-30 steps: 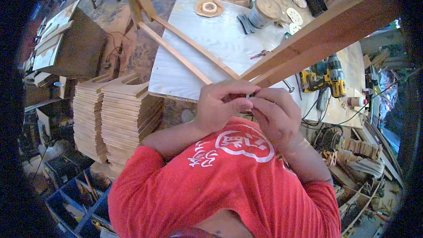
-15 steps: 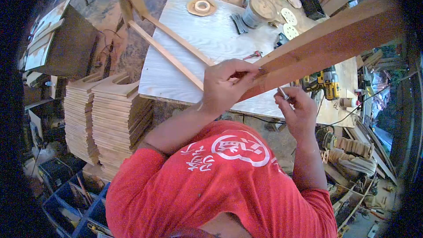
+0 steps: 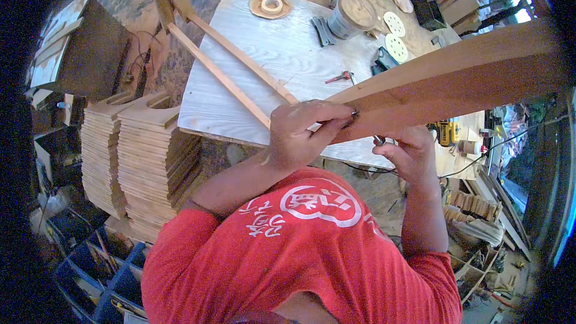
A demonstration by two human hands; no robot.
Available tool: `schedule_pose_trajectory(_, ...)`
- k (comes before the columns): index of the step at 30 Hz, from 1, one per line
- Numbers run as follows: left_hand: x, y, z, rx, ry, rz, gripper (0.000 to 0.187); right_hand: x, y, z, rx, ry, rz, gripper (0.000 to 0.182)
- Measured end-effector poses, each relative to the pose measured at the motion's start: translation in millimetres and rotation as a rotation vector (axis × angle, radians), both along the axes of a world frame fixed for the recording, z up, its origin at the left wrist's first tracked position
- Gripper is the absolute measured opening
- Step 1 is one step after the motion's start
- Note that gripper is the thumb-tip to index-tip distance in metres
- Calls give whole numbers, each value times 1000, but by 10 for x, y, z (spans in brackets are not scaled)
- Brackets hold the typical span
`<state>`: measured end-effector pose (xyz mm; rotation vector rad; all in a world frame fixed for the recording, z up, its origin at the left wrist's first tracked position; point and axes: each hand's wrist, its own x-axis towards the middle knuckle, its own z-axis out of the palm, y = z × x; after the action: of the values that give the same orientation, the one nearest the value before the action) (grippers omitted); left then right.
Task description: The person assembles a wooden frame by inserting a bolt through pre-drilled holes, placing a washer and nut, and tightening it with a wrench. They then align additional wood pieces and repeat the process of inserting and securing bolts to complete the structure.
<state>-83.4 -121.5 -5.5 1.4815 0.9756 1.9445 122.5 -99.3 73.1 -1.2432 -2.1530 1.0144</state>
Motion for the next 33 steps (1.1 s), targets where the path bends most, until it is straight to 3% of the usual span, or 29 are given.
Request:
schedule_pose_trajectory(5, -1, -29, 64, -18, -36, 16, 14, -15, 53, 9, 177, 16, 87, 39)
schedule_pose_trajectory(8, 3, -35, 70, -65, -52, -28, 14, -6, 63, 46, 43, 19, 99, 38)
schedule_pose_trajectory(14, -40, -70, 97, -150, -89, -130, 14, 44, 88, -113, 71, 178, 86, 36)
schedule_pose_trajectory(18, -78, -107, 204, -325, -147, -228, 13, 75, 111, -68, 74, 84, 148, 39)
schedule_pose_trajectory(20, -65, -103, 213, -382, -186, -242, 13, -41, 91, 31, 427, -134, 210, 41)
schedule_pose_trajectory(33, -17, -103, 189, -355, -131, -233, 11, 17, 222, -174, 254, 217, 250, 36)
